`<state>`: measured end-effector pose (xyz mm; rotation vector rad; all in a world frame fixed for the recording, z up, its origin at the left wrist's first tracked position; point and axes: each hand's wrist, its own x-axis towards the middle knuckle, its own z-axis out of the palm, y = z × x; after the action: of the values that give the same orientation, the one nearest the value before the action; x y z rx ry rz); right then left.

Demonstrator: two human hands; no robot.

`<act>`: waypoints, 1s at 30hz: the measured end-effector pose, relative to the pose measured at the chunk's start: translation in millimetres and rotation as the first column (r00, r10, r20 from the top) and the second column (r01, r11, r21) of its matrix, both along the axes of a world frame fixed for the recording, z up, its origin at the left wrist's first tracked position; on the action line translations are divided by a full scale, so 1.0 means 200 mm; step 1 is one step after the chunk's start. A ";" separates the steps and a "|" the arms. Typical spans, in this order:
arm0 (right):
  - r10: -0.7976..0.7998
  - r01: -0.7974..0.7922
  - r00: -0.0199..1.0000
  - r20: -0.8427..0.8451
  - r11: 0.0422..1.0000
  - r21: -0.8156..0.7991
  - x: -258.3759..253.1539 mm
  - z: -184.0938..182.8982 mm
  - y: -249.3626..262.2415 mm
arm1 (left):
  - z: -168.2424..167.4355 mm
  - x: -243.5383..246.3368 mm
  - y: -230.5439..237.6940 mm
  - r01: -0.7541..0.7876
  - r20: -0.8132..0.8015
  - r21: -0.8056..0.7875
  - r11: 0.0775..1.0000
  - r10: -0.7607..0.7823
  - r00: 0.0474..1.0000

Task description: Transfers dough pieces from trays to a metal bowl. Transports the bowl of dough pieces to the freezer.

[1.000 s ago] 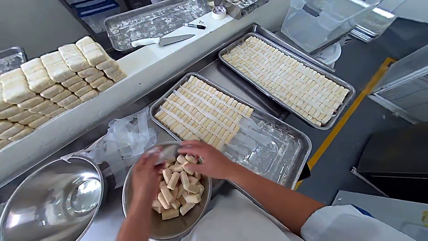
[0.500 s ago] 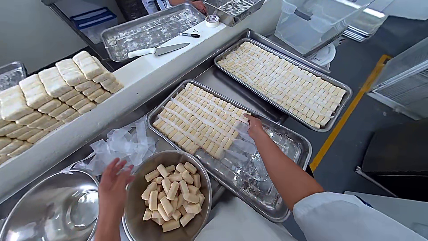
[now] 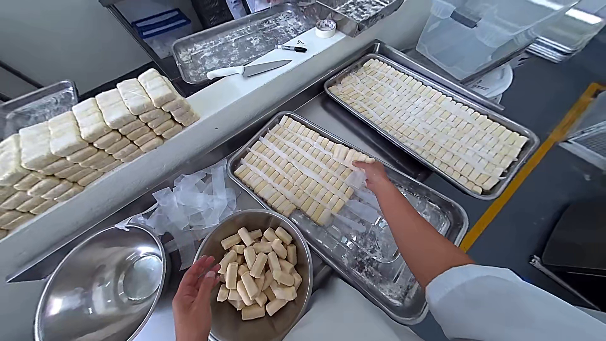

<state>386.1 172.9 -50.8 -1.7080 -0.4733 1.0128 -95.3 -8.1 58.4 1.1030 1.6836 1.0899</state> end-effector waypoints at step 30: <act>0.728 -0.431 0.487 0.482 0.681 -0.593 -0.23 0.01 0.14 | 0.08 0.38 -0.05 0.278 0.058 0.057 0.959 -0.281 0.958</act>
<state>339.3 200.8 -48.1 -2.3728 -1.5619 0.9320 -18.7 -17.6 75.2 1.2786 1.4052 0.9770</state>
